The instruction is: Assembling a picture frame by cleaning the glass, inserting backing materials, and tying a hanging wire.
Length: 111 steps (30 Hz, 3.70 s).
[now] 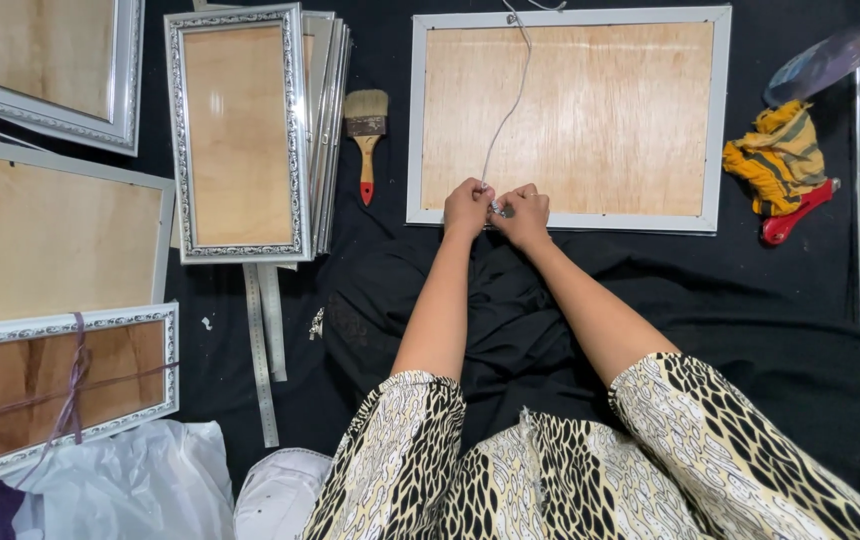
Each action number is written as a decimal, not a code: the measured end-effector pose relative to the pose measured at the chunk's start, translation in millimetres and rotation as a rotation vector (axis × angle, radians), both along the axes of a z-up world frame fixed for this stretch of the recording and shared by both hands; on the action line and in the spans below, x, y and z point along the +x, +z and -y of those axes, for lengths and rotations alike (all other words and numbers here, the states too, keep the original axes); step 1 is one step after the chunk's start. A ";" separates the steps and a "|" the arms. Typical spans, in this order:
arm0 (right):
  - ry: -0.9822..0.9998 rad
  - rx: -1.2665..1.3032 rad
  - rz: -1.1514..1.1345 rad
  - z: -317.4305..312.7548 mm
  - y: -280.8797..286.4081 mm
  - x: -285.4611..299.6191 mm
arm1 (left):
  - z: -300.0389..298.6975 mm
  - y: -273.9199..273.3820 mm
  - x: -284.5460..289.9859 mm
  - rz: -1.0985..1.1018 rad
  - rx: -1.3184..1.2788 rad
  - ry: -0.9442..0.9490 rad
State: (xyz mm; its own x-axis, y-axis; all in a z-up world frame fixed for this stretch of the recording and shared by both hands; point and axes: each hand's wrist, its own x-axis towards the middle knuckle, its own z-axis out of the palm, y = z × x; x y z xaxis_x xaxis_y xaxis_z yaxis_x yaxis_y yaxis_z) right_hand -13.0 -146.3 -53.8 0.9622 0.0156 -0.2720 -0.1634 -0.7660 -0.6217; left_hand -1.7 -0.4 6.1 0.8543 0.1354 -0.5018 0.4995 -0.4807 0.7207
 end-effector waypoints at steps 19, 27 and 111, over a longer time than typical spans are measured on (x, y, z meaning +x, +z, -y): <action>0.003 0.079 0.212 -4.8 59.6 -21.6 | 4.6 -7.9 0.5 0.069 -0.092 0.062; -0.135 0.319 -0.143 15.8 74.2 -7.3 | 2.0 -2.5 1.1 0.051 -0.317 0.172; -0.044 -0.049 -0.008 -2.5 1.9 -9.2 | 5.3 25.3 -7.1 0.035 -0.063 0.004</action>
